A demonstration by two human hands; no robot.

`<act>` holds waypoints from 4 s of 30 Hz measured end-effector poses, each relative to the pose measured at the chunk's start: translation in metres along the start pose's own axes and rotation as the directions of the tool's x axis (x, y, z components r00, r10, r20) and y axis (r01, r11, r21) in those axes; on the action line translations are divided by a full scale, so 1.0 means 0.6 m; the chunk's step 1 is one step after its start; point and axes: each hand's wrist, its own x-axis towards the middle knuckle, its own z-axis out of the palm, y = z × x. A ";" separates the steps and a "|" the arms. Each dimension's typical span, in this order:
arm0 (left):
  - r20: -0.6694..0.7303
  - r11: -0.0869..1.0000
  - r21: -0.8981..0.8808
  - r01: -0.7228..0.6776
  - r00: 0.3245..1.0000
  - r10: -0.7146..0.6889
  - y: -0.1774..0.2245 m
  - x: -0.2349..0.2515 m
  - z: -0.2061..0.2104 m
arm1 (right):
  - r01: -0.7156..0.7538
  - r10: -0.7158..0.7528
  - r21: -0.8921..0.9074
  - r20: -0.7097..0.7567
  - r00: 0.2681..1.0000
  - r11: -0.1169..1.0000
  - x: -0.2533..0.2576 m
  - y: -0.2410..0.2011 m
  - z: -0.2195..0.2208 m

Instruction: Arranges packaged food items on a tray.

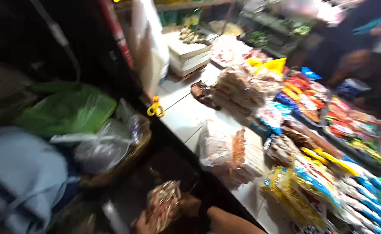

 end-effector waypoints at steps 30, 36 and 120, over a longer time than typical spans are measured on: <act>0.126 0.585 -0.559 0.587 0.758 -0.640 -0.051 0.210 0.249 | 0.108 -0.579 -0.824 -0.291 0.761 0.556 0.213 -0.203 -0.019; 0.072 0.524 -0.683 0.508 0.762 -0.644 -0.045 0.199 0.273 | 0.399 -0.782 -0.913 0.187 0.594 0.085 0.276 -0.123 -0.013; 0.173 -0.173 -0.871 0.460 -0.043 -0.984 -0.535 0.110 -0.037 | 0.165 -0.686 -0.911 0.396 0.611 -0.379 0.309 -0.124 0.022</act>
